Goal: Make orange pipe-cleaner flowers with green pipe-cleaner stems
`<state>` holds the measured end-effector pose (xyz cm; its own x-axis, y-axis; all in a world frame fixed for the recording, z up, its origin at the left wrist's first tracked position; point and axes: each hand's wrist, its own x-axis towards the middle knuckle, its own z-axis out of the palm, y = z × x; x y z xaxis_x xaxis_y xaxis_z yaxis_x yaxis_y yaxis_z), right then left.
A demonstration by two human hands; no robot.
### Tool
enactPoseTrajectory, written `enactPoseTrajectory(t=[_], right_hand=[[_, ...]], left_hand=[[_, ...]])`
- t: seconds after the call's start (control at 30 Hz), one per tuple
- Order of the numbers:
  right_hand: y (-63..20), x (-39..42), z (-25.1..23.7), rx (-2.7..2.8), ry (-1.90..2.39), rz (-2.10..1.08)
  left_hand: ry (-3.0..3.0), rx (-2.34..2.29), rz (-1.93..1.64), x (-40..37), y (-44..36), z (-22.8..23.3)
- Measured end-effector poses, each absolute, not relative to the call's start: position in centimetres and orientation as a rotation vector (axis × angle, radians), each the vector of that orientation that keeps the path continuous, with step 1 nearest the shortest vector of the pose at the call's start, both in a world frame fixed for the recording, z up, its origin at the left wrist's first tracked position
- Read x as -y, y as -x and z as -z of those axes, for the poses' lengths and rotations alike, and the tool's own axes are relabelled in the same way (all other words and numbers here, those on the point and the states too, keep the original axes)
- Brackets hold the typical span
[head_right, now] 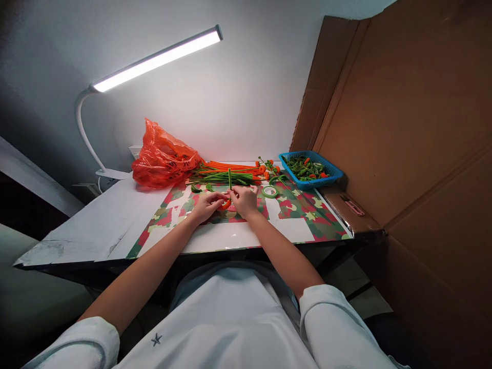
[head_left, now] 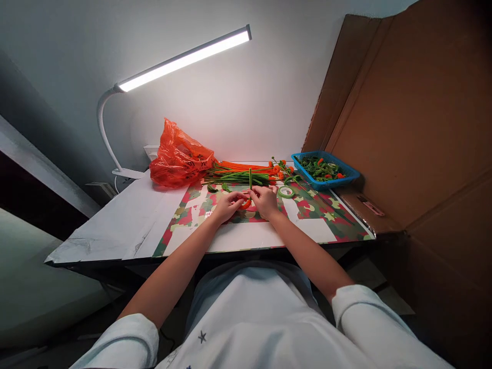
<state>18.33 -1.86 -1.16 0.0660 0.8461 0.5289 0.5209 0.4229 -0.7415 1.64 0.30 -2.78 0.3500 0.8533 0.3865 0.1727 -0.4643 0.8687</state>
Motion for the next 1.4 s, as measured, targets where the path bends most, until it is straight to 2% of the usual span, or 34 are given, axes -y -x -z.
enactPoseTrajectory(t=[0.2,0.77,1.4], right_hand=[[-18.2,1.7,1.6,1.624,1.154,-0.596],[-17.4,1.3,1.7,1.267,1.033,-1.068],[-17.5,1.2,1.7,1.111,0.957,-1.119]], left_hand=[[-1.872,-0.883,-1.144,-0.4,-1.7,2.8],[-1.987,-0.891,-1.211,0.5,-1.7,2.4],[-2.187,-1.025,-1.247,1.0,-1.9,1.9]])
